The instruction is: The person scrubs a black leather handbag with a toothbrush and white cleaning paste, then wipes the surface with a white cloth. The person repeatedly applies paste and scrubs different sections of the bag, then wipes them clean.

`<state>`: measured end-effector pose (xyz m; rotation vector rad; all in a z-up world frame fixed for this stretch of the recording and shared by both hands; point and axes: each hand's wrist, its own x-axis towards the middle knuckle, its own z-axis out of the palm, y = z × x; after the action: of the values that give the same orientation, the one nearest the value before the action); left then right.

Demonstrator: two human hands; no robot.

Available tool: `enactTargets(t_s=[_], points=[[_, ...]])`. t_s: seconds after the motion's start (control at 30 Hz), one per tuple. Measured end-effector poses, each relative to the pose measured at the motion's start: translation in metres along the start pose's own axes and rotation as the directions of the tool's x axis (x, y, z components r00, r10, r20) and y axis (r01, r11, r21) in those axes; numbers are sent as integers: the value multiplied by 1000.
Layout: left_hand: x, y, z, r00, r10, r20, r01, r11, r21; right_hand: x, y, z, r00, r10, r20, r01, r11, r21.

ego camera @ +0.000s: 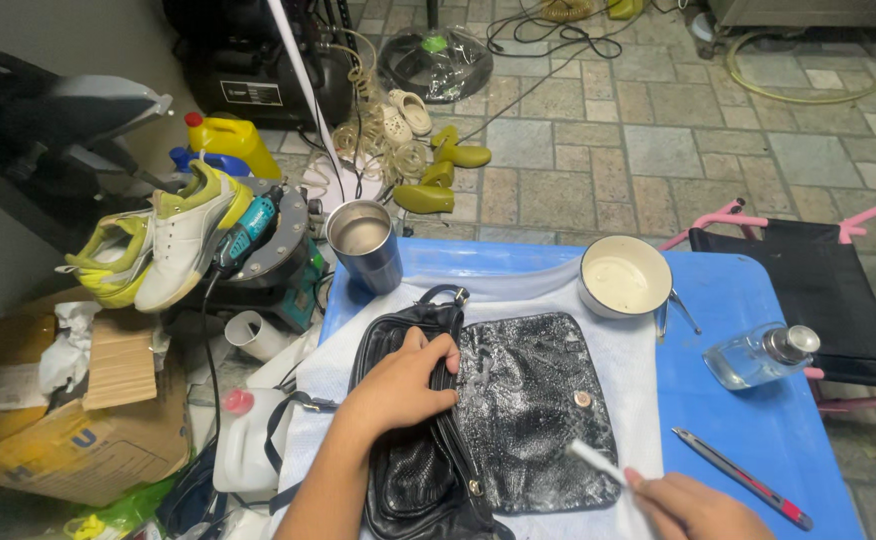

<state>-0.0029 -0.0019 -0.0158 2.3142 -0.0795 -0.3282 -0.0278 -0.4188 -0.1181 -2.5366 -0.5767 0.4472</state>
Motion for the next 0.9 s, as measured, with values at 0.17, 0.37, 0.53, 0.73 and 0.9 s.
enactTargets(t_s=[0.17, 0.37, 0.53, 0.73, 0.9], points=[[-1, 3, 0, 997, -67, 25, 67, 998, 5, -23, -92, 0, 997, -48, -57, 48, 999, 2], [1, 9, -4, 993, -103, 50, 102, 994, 33, -40, -90, 1, 990, 123, -75, -117, 990, 80], [0, 9, -2, 995, -92, 48, 90, 996, 27, -58, -76, -11, 967, 127, -223, -134, 991, -17], [0, 10, -3, 994, -99, 50, 98, 995, 28, -41, -109, -32, 963, 106, -248, -119, 992, -37], [3, 12, -5, 989, -127, 71, 126, 992, 27, -23, -115, -36, 969, 85, -232, -100, 994, -54]])
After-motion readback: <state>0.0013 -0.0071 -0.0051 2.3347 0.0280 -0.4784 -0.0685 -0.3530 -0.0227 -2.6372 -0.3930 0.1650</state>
